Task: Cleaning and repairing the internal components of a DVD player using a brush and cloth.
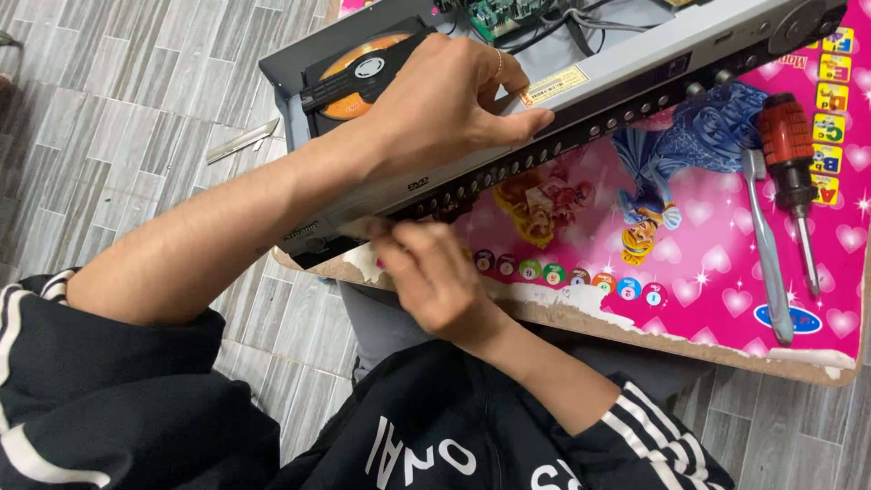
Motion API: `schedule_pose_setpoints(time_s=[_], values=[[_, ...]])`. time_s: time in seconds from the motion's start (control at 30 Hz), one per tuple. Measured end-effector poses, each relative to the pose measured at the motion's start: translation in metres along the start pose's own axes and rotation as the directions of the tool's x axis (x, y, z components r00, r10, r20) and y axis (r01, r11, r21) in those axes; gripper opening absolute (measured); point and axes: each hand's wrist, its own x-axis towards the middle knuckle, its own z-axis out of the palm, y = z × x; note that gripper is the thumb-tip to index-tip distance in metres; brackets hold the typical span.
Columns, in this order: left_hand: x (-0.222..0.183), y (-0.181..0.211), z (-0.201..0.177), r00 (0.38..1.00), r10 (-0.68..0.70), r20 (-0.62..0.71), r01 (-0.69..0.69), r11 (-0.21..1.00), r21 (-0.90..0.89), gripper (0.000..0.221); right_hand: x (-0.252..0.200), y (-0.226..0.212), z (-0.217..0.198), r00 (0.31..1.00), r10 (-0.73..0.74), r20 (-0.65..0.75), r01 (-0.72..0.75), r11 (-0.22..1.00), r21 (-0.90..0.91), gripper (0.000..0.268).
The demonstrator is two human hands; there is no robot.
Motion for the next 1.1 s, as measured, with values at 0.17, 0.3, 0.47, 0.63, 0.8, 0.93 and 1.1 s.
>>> schedule_pose_setpoints(time_s=[0.17, 0.3, 0.47, 0.63, 0.8, 0.93, 1.1], values=[[-0.001, 0.004, -0.004, 0.999, -0.036, 0.036, 0.036, 0.999, -0.013, 0.027, -0.002, 0.022, -0.025, 0.999, -0.008, 0.042, 0.015, 0.986, -0.167, 0.025], [0.001, 0.009, -0.009, 0.988, -0.099, 0.121, 0.101, 0.995, -0.016, 0.025, -0.005, 0.06, -0.054, 0.998, 0.045, -0.053, -0.058, 0.956, -0.287, 0.023], [0.001, 0.022, -0.015, 0.966, -0.18, 0.186, 0.176, 0.984, 0.036, 0.031, 0.001, 0.099, -0.096, 0.989, 0.093, -0.112, -0.127, 0.927, -0.353, 0.022], [0.006, 0.038, -0.021, 0.891, -0.369, 0.265, 0.352, 0.929, 0.112, 0.038, -0.012, 0.159, -0.12, 0.982, 0.035, -0.185, -0.125, 0.854, -0.504, 0.02], [0.006, 0.04, -0.017, 0.851, -0.47, 0.234, 0.458, 0.883, 0.104, 0.048, -0.006, 0.151, -0.102, 0.973, 0.061, -0.221, -0.15, 0.897, -0.416, 0.015], [0.003, 0.039, -0.018, 0.844, -0.483, 0.233, 0.477, 0.875, 0.084, 0.048, 0.009, 0.146, -0.103, 0.978, 0.016, -0.206, -0.098, 0.915, -0.392, 0.014], [0.002, 0.039, -0.018, 0.836, -0.491, 0.246, 0.471, 0.871, 0.136, 0.045, 0.026, 0.187, -0.168, 0.903, 0.21, -0.374, -0.355, 0.855, -0.378, 0.02]])
